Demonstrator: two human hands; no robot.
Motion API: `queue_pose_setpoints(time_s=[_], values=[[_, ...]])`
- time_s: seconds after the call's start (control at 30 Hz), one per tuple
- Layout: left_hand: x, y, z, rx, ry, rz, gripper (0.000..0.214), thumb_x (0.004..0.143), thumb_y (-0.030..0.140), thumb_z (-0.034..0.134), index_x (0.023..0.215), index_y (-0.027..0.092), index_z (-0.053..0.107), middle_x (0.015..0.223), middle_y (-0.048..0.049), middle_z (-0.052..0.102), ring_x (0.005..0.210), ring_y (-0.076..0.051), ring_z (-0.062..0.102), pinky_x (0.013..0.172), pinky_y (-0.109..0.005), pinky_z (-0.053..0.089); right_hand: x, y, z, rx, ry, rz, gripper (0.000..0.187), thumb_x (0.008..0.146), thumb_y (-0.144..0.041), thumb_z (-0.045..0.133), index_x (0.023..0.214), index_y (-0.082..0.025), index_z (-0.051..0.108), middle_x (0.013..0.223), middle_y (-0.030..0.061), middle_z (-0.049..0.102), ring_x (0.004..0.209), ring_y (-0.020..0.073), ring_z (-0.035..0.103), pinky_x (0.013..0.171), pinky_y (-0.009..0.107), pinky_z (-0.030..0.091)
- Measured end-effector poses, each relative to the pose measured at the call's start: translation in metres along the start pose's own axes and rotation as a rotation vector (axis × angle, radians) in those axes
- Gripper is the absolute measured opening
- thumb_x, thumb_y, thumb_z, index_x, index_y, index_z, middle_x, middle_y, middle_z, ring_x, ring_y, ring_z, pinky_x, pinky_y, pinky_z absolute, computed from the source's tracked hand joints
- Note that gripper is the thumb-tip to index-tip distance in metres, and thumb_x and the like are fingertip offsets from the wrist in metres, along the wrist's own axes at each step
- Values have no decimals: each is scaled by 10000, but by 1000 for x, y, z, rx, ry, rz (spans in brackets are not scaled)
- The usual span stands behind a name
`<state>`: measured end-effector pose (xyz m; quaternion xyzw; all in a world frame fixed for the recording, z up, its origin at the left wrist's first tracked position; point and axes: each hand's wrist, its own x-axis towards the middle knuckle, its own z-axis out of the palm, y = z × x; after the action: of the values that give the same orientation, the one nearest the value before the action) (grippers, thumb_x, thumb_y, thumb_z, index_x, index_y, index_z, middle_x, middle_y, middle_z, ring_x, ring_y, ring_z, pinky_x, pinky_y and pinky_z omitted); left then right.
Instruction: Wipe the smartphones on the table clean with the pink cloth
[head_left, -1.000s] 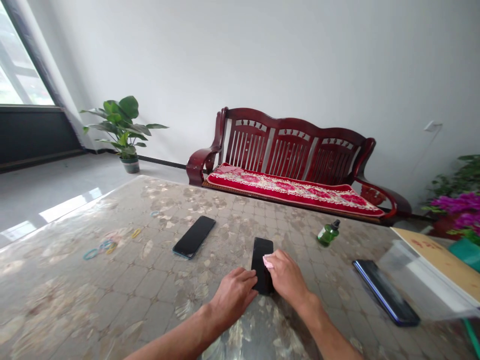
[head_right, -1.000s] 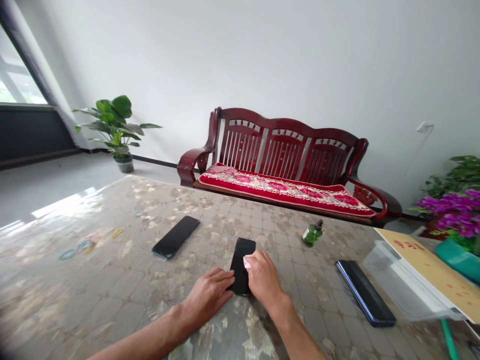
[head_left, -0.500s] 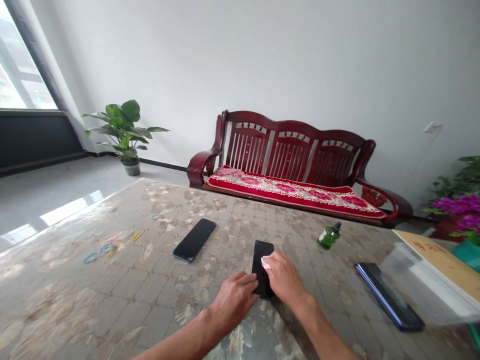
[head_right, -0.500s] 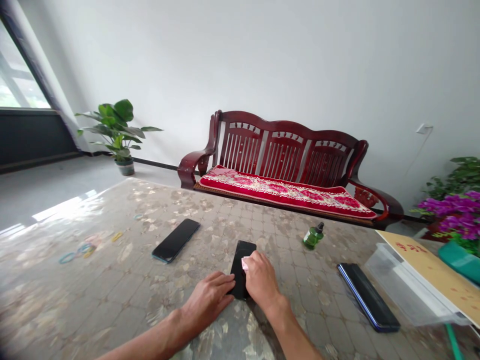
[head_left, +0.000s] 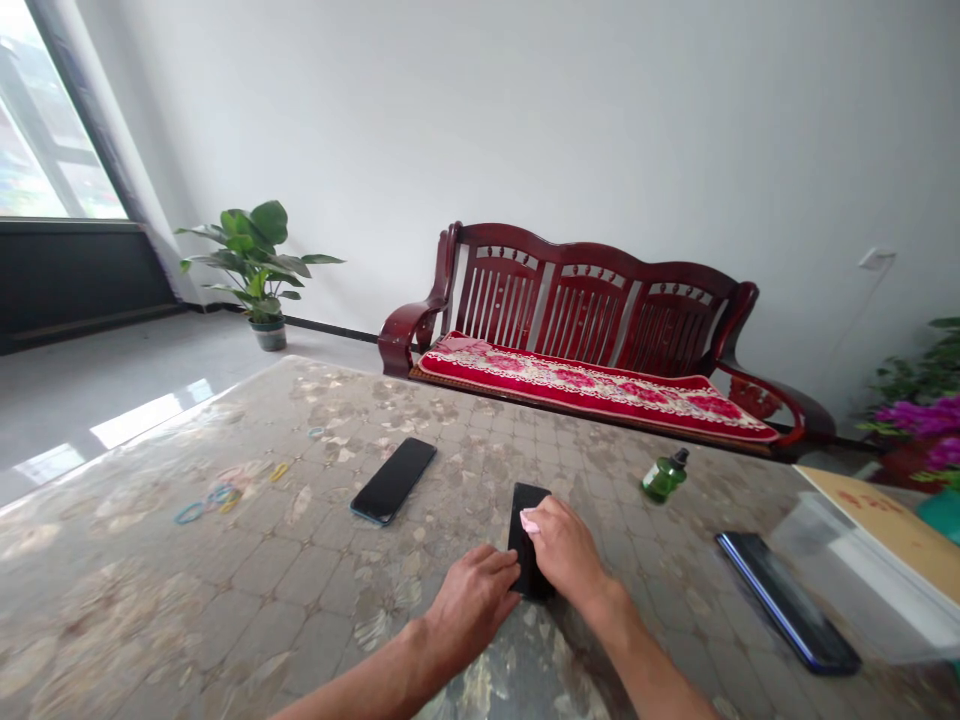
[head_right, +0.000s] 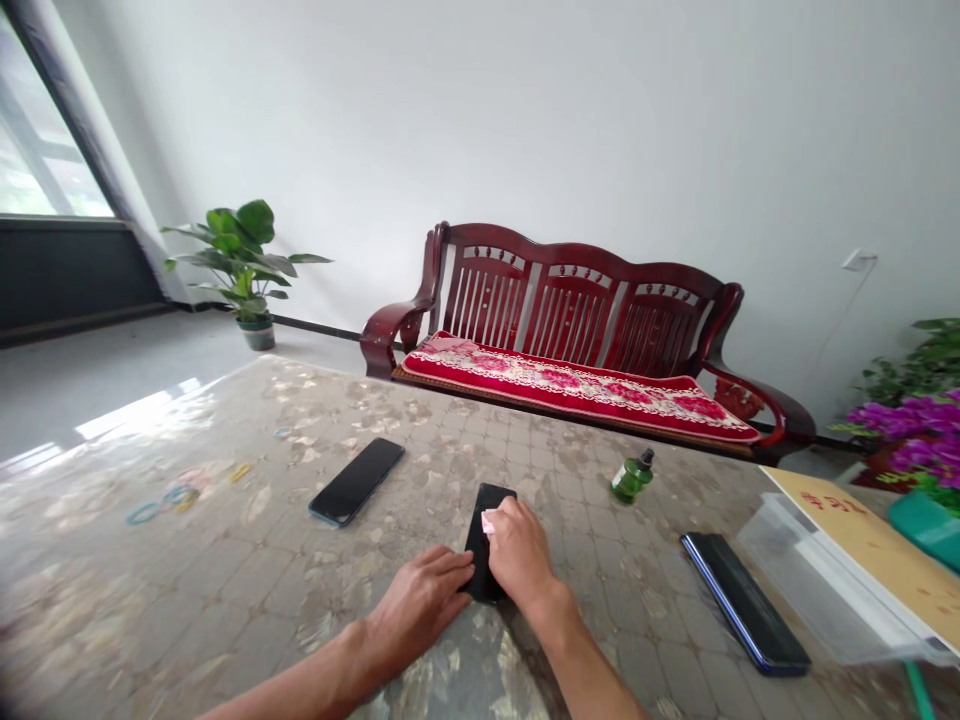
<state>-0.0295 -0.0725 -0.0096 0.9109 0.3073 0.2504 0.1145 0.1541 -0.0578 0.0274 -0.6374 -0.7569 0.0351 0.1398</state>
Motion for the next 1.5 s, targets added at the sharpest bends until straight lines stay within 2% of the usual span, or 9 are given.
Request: queue_pose_setpoints(time_s=[0.13,0.4,0.67,0.93,1.23,1.5], values=[[0,0,1,2,0,1,88,865,152,610,931,178,661,1025,-55,714,872,-220,653,811,-335,550,-13,-2,1,38,13,-40,294,940,-144,434,1007,-244,703,984,43,657,970,166,578,877,234,400],[0,1,-1,18,11,8,83,877,155,600,929,177,661,1046,-65,707,879,-219,648,819,-339,555,20,-3,3,-35,10,22,302,942,-145,432,1029,-232,708,1021,61,662,1004,193,565,912,265,399],[1,3,-1,7,-39,-22,78,870,150,625,935,183,654,1029,-43,704,890,-219,643,832,-340,547,-9,-11,0,-1,-21,-29,296,955,-158,414,967,-239,699,979,42,643,944,172,563,866,249,404],[1,3,-2,-2,-44,-22,97,881,141,595,953,179,647,1061,-45,702,918,-215,642,855,-330,539,25,-10,4,-37,-6,-7,300,946,-145,431,1041,-216,707,1019,64,655,1003,185,562,915,257,393],[1,1,2,-9,-24,-31,51,872,155,615,901,190,639,985,-33,697,881,-208,634,833,-314,529,-10,-15,-3,44,-33,-77,291,941,-140,437,975,-251,704,979,28,655,952,156,576,857,224,407],[1,1,0,15,-30,-23,52,853,147,635,888,182,652,1038,-46,707,884,-214,649,833,-328,546,15,-4,-1,-13,-12,9,317,937,-136,428,1034,-225,716,1015,61,668,991,173,589,910,246,406]])
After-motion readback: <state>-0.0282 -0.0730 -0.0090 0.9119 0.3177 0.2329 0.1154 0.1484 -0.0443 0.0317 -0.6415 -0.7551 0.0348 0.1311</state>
